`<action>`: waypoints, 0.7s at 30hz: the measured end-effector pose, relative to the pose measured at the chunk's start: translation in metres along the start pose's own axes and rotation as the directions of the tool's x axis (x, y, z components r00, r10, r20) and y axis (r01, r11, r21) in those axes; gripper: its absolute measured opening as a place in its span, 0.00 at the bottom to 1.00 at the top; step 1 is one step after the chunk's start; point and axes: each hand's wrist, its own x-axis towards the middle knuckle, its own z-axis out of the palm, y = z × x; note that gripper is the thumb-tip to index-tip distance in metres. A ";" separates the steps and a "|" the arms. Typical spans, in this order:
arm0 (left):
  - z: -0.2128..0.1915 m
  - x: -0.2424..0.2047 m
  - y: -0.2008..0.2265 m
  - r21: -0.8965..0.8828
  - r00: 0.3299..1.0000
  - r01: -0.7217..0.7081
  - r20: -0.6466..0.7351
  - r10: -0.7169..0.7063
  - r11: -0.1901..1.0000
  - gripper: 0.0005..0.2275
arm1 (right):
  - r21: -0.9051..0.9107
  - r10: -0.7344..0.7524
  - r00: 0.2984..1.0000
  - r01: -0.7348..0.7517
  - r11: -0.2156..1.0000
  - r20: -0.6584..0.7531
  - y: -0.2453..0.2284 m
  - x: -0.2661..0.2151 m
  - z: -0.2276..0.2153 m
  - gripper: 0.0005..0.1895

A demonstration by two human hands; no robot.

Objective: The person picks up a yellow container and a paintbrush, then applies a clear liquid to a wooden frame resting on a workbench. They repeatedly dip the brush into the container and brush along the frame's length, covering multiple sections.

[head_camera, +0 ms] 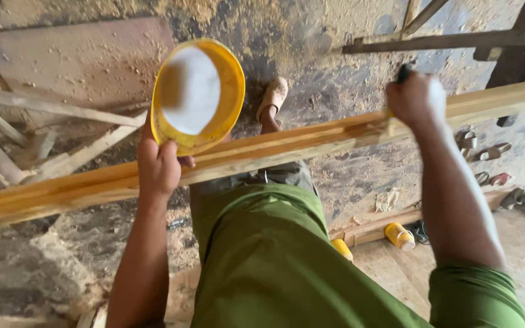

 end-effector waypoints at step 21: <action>0.135 0.003 -0.016 -0.238 0.980 0.087 -0.155 -0.126 0.967 0.12 | -0.178 -0.145 0.981 0.167 0.970 0.128 0.096 0.060 -0.009 0.22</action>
